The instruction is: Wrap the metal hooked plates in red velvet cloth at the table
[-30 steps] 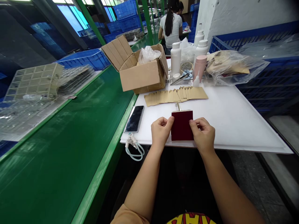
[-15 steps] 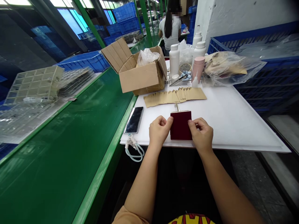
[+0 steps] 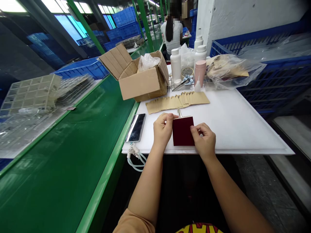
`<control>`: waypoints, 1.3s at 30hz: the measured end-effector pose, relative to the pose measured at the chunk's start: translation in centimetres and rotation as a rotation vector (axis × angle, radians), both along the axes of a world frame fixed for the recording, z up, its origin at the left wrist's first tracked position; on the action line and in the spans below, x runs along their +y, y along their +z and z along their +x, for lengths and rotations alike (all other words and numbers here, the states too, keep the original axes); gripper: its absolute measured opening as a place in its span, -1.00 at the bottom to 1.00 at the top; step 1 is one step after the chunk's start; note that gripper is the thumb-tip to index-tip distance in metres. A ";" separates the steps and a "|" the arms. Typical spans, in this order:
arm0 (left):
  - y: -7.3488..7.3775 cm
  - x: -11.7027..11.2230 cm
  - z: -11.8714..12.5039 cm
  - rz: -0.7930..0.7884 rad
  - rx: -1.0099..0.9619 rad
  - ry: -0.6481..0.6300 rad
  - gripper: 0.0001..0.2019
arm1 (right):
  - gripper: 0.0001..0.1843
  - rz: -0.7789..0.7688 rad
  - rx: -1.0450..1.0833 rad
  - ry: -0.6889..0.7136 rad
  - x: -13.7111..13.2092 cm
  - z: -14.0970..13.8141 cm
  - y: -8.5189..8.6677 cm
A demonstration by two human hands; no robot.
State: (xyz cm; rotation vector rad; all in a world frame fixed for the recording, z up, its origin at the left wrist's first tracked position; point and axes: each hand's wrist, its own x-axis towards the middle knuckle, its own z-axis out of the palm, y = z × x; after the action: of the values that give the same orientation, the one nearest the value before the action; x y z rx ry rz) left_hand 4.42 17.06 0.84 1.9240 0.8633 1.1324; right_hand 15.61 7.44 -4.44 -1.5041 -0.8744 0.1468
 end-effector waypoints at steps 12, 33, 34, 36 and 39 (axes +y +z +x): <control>0.9 -1.5 3.1 0.250 0.218 0.128 -0.90 | -0.71 0.007 -0.060 -0.034 0.2 -0.3 0.3; 0.5 -0.6 2.6 0.283 0.165 0.011 -0.89 | -0.48 -0.792 -0.086 0.065 -1.5 0.8 4.0; 0.4 -0.5 2.3 0.292 0.158 -0.024 -0.92 | -0.49 -0.802 -0.101 0.074 -1.7 0.8 3.9; -0.1 -0.4 1.8 0.294 0.138 -0.071 -0.87 | -0.51 -0.816 -0.156 0.084 -2.0 0.9 3.6; -1.1 -0.6 0.9 0.229 0.113 -0.049 -0.53 | -0.49 -0.799 -0.268 0.063 -2.2 1.1 3.2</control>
State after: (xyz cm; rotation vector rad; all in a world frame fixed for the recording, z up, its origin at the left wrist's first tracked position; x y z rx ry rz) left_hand 5.29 16.45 -0.22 2.2022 0.7690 1.1430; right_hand 16.76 5.21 -1.27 -2.2748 -1.1508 0.3794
